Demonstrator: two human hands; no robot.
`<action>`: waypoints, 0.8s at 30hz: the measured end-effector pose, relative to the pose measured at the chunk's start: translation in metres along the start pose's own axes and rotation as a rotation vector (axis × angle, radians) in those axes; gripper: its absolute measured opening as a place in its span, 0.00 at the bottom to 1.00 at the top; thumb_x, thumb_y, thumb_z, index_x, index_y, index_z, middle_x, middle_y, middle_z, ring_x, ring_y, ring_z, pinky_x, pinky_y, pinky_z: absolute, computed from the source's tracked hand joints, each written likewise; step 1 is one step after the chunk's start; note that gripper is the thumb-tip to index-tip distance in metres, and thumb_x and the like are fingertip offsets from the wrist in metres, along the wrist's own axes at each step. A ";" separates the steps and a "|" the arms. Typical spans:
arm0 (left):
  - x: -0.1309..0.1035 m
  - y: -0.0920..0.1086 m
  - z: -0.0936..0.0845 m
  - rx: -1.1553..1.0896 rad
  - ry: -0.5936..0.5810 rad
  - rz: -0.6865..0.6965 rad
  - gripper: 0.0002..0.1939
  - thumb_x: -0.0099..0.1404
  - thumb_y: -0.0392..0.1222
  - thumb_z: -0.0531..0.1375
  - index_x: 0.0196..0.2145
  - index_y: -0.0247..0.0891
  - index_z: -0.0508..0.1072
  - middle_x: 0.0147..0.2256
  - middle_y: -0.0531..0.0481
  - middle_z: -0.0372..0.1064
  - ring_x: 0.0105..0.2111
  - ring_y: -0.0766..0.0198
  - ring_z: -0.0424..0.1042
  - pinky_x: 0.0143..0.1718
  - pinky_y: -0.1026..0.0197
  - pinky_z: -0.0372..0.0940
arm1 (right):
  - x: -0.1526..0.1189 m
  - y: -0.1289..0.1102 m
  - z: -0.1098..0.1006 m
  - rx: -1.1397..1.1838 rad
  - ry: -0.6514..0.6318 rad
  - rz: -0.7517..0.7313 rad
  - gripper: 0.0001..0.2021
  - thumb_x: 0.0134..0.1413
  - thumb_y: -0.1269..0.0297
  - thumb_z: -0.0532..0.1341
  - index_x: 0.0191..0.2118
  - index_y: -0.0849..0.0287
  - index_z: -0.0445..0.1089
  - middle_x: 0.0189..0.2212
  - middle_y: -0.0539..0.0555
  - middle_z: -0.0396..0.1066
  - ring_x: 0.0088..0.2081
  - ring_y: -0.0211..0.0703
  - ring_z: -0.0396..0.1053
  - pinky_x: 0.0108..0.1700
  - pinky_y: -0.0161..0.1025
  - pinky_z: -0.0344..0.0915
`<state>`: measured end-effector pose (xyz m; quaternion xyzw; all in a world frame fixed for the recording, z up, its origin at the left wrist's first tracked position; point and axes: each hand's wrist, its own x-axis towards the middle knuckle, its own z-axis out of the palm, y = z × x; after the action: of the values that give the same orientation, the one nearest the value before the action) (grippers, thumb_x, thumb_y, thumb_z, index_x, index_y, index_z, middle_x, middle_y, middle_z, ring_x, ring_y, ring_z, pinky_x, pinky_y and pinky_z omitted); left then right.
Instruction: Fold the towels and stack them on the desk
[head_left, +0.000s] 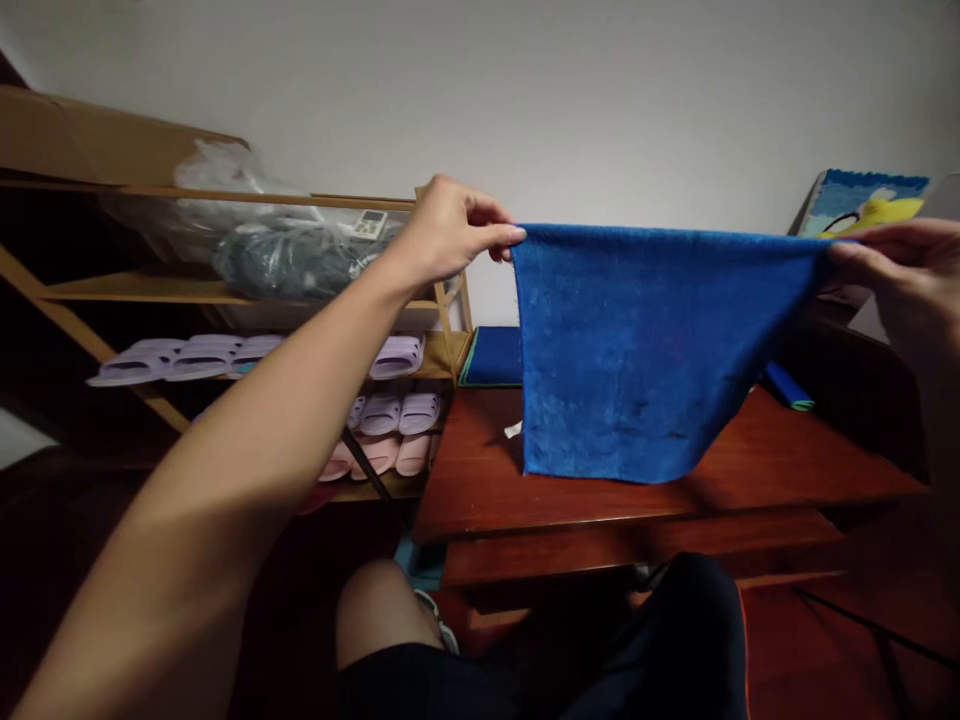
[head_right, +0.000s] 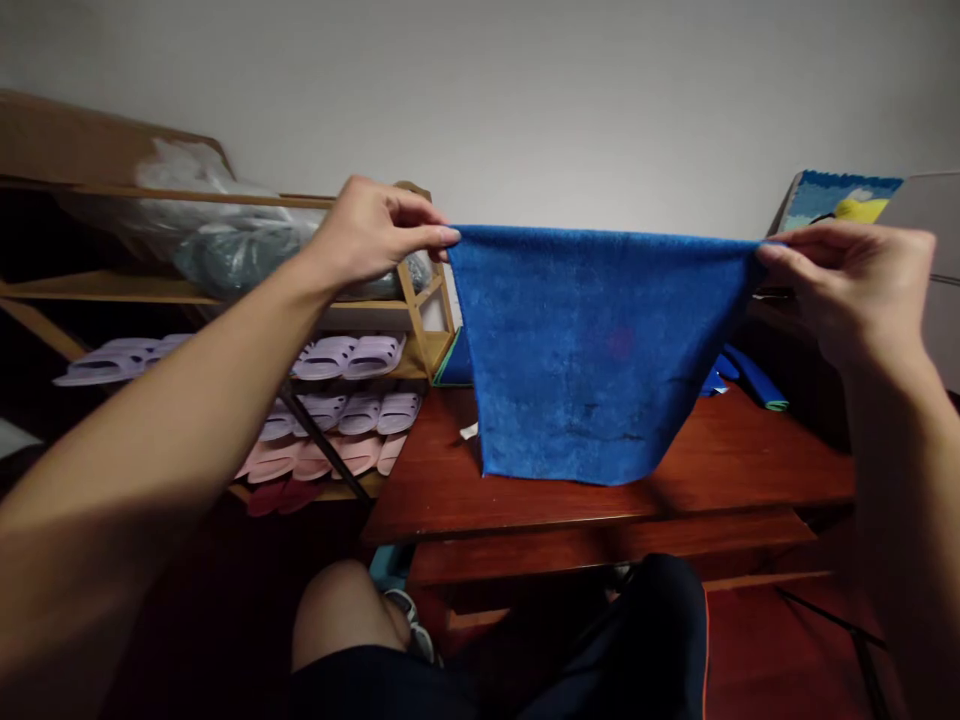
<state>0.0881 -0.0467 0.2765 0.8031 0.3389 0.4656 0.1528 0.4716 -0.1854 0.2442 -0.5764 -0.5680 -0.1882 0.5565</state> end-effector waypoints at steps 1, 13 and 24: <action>0.002 -0.001 -0.004 0.021 -0.004 0.025 0.08 0.56 0.41 0.65 0.29 0.33 0.74 0.26 0.51 0.72 0.34 0.60 0.72 0.38 0.59 0.65 | 0.006 -0.002 0.002 -0.008 -0.005 0.009 0.35 0.41 0.43 0.59 0.44 0.74 0.72 0.36 0.63 0.75 0.32 0.32 0.71 0.31 0.33 0.62; 0.014 -0.031 -0.014 0.159 0.097 0.072 0.05 0.57 0.39 0.65 0.26 0.34 0.74 0.26 0.51 0.71 0.34 0.60 0.68 0.41 0.60 0.62 | 0.028 -0.017 0.042 0.014 -0.159 0.074 0.40 0.41 0.43 0.51 0.42 0.83 0.70 0.31 0.65 0.74 0.28 0.31 0.70 0.26 0.34 0.55; 0.001 -0.055 -0.012 -0.028 -0.001 -0.006 0.03 0.57 0.35 0.62 0.31 0.33 0.74 0.23 0.51 0.69 0.32 0.62 0.72 0.38 0.62 0.66 | 0.015 0.019 0.092 0.243 -0.183 0.143 0.28 0.49 0.54 0.60 0.42 0.82 0.70 0.34 0.68 0.74 0.25 0.25 0.67 0.30 0.28 0.61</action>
<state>0.0560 -0.0067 0.2526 0.8002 0.3348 0.4694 0.1654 0.4541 -0.0948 0.2202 -0.5584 -0.5923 -0.0249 0.5802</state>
